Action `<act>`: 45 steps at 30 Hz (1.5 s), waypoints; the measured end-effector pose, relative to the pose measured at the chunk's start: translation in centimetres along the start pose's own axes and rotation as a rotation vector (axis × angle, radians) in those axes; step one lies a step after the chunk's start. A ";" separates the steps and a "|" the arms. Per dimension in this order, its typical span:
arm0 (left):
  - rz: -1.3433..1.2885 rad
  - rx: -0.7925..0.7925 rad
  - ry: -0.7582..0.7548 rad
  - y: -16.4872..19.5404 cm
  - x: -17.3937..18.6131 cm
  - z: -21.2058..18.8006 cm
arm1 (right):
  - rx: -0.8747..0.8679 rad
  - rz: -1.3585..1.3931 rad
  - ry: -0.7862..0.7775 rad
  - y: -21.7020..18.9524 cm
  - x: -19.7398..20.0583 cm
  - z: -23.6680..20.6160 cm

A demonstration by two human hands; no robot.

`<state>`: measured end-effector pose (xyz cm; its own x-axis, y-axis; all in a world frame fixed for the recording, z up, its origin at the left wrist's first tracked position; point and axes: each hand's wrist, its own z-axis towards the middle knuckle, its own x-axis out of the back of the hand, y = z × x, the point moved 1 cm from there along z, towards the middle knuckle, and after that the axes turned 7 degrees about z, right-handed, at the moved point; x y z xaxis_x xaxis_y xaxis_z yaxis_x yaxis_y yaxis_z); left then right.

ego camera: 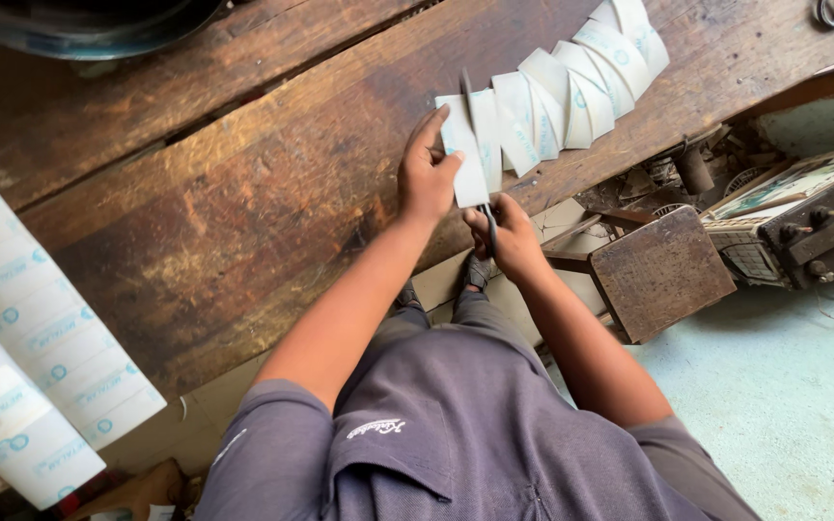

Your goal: The person cuts a roll of double-sided adhesive tape into strips with scissors, pressing the tape flat on the workbench and slicing along its length. They gather the cut strips into a stack, set it aside, unroll a fresh length of tape, and continue cutting it into strips.

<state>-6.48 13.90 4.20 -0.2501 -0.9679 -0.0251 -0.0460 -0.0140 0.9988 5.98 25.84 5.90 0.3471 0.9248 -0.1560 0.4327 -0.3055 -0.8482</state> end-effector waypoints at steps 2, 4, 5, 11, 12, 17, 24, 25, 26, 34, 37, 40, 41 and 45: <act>0.011 0.004 0.035 -2.8 -1.0 1.9 | 0.009 -0.076 0.024 0.4 1.0 2.8; 0.025 -0.006 0.054 -5.1 -1.7 2.9 | 0.038 -0.053 0.004 0.6 2.0 4.2; 0.036 -0.020 0.060 -5.9 -1.7 3.1 | 0.055 -0.041 -0.012 0.5 2.4 4.6; -0.005 0.066 0.031 -7.0 -1.2 0.7 | -0.084 0.129 -0.137 -2.8 6.8 1.3; 0.035 0.154 0.022 -6.8 -1.2 0.4 | -0.121 0.071 -0.117 -3.6 8.2 0.7; 0.172 0.023 0.055 -4.9 -3.1 0.5 | 0.034 -0.175 -0.142 -7.7 17.0 -0.1; 0.604 -0.009 0.258 -0.6 -5.5 -1.0 | 0.381 -0.894 0.283 -16.2 31.5 7.4; 0.628 0.032 0.274 -0.1 -5.8 -1.2 | 0.368 -0.985 0.327 -17.1 32.9 8.7; 0.651 0.075 0.289 0.3 -6.1 -1.2 | 0.440 -1.096 0.315 -17.9 34.1 9.8; 0.512 0.270 0.373 1.0 -8.8 -0.7 | 0.764 -1.299 0.254 -18.4 31.1 10.9; 0.336 0.274 0.386 1.2 -8.5 -1.1 | 0.953 -1.061 0.037 -17.3 25.7 8.4; 0.132 0.212 0.337 2.1 -9.0 -1.2 | 0.734 -1.007 -0.134 -15.6 20.8 6.5; 0.189 0.229 0.337 2.3 -9.6 -1.0 | 0.717 -0.988 -0.147 -15.2 19.7 6.0; 0.696 0.447 0.263 3.4 -12.3 0.3 | 0.729 -0.948 -0.217 -13.5 16.5 5.1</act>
<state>-3.82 25.84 7.85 -0.1335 -0.7469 0.6514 -0.3549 0.6497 0.6722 1.61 46.42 12.18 -0.0296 0.7523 0.6581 -0.1544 0.6470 -0.7467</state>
